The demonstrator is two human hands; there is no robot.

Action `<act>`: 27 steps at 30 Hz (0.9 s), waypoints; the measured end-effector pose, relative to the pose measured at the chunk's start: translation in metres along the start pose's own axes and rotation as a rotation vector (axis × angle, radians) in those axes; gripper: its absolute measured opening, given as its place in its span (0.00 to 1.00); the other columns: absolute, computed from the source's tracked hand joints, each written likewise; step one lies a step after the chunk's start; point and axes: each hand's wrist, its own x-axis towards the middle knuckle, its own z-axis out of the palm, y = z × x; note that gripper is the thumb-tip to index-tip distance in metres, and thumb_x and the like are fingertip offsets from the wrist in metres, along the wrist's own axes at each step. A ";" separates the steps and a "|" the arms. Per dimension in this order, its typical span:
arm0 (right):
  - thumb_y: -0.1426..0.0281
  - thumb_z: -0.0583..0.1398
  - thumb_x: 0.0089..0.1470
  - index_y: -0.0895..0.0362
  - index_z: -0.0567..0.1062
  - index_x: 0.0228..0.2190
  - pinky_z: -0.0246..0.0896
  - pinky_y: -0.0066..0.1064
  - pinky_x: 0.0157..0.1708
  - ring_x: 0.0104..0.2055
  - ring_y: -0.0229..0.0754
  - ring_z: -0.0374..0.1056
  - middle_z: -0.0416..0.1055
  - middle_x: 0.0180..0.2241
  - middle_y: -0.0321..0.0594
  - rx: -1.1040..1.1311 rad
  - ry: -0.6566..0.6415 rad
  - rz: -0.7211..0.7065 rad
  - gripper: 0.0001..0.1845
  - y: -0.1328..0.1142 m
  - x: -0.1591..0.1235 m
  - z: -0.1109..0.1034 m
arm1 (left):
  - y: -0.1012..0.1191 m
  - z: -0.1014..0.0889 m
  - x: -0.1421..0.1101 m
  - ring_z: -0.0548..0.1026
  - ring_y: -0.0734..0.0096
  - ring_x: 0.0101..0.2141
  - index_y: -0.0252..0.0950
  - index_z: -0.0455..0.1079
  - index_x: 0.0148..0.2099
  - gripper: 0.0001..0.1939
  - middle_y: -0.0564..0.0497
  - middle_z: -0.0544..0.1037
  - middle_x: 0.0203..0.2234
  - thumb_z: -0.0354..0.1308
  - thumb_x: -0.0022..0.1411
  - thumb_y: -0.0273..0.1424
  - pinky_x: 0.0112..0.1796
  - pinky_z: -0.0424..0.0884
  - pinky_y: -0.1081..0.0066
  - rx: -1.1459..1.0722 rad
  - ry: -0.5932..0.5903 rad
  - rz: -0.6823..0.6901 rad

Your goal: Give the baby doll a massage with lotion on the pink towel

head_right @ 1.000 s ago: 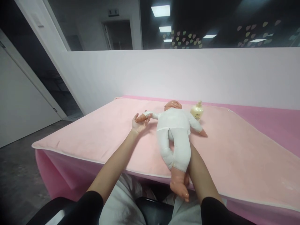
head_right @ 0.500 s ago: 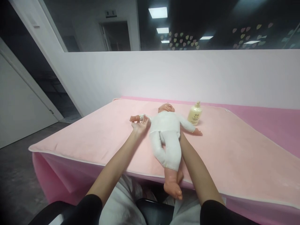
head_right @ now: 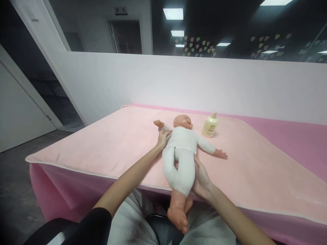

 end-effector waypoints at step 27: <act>0.59 0.65 0.49 0.61 0.71 0.48 0.66 0.46 0.50 0.46 0.53 0.70 0.74 0.43 0.52 -0.265 0.174 -0.072 0.28 -0.017 0.024 -0.025 | -0.020 -0.017 0.015 0.74 0.57 0.48 0.37 0.60 0.51 0.28 0.41 0.76 0.46 0.66 0.50 0.36 0.52 0.67 0.59 0.221 -0.136 -0.015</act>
